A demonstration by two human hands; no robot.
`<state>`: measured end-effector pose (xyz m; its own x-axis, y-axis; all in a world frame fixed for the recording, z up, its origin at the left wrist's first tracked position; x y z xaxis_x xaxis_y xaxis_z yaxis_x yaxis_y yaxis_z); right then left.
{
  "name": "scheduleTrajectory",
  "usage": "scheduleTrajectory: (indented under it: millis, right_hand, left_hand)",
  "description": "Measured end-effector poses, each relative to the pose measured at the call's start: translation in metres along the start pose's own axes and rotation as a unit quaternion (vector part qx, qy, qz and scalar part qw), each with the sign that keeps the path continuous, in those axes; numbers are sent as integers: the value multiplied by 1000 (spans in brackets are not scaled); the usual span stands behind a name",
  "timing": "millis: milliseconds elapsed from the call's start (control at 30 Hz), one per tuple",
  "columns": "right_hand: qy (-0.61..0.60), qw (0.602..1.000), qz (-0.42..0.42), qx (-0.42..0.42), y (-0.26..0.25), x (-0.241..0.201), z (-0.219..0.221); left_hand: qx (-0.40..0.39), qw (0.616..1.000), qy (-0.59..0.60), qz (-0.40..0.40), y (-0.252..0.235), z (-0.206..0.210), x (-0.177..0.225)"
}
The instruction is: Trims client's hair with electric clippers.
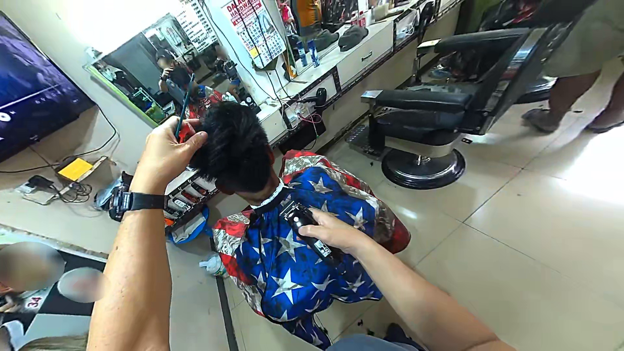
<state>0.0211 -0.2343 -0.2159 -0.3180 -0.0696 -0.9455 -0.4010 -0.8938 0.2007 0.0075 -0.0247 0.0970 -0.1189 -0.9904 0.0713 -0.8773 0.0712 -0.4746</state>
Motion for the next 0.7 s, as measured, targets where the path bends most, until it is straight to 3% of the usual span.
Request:
scheduleTrajectory:
  millis: [300, 700]
  right_hand:
    - [-11, 997, -76, 14, -33, -20, 34]
    - [-40, 995, -87, 35, -53, -24, 43]
  left_hand:
    - [-101, 995, -3, -17, -30, 31, -28]
    - [-138, 990, -23, -19, -39, 37, -41]
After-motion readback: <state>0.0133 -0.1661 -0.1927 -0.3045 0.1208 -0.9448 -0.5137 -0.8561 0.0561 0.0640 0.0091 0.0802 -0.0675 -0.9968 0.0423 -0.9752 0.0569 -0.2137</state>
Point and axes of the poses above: each hand's wrist, its own y-axis away from the middle knuckle, its own z-axis out of the palm, x = y × z, the point moved 10 cm from there along -y, towards the middle knuckle, and after that the axes turned 15 degrees about z, right-handed, at the moved point
